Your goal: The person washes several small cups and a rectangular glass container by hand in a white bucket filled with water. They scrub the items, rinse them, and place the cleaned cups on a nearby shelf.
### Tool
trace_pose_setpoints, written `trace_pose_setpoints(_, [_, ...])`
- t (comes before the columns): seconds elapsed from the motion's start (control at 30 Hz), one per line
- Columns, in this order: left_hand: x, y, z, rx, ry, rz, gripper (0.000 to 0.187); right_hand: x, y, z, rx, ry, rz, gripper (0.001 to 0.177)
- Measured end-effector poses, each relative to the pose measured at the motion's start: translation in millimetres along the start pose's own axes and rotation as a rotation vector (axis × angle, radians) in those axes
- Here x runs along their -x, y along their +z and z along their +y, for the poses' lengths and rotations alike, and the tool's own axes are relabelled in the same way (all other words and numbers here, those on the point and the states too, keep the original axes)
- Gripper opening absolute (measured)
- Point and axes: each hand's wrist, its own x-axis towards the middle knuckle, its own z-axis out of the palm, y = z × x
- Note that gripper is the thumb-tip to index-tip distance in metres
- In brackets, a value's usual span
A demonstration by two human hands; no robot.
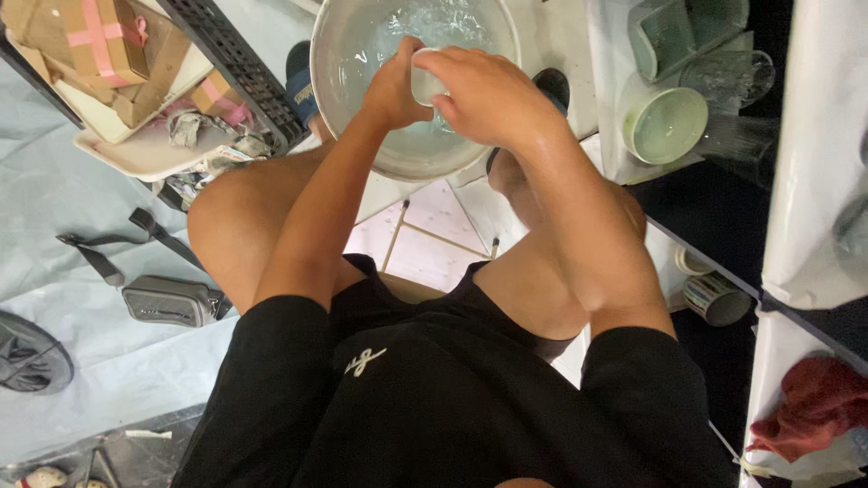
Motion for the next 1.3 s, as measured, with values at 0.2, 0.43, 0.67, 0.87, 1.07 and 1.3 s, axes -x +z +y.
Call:
trace_pose_setpoints(0.2, [21, -29, 41, -0.056, 0.147, 0.080, 0.112, -8, -1, -13, 0.140, -0.298, 0.401, 0.034])
trace_pose_setpoints(0.43, [61, -85, 87, -0.140, 0.470, 0.136, 0.088, -7, -14, -17, -0.129, -0.242, 0.331, 0.035])
trace_pose_setpoints(0.67, [70, -100, 113, -0.124, 0.441, 0.246, 0.087, -7, -10, -26, 0.216, -0.126, 0.307, 0.024])
trace_pose_setpoints(0.87, [59, -96, 122, -0.112, 0.338, 0.318, 0.089, -17, 7, -20, 0.200, -0.093, 0.247, 0.037])
trace_pose_setpoints(1.07, [49, -87, 114, -0.071, 0.371, 0.357, 0.082, -21, 15, -20, 0.137, -0.036, 0.127, 0.032])
trace_pose_setpoints(1.3, [40, -83, 99, -0.114, 0.319, 0.310, 0.091, -7, 11, -5, 0.269, -0.199, 0.222, 0.035])
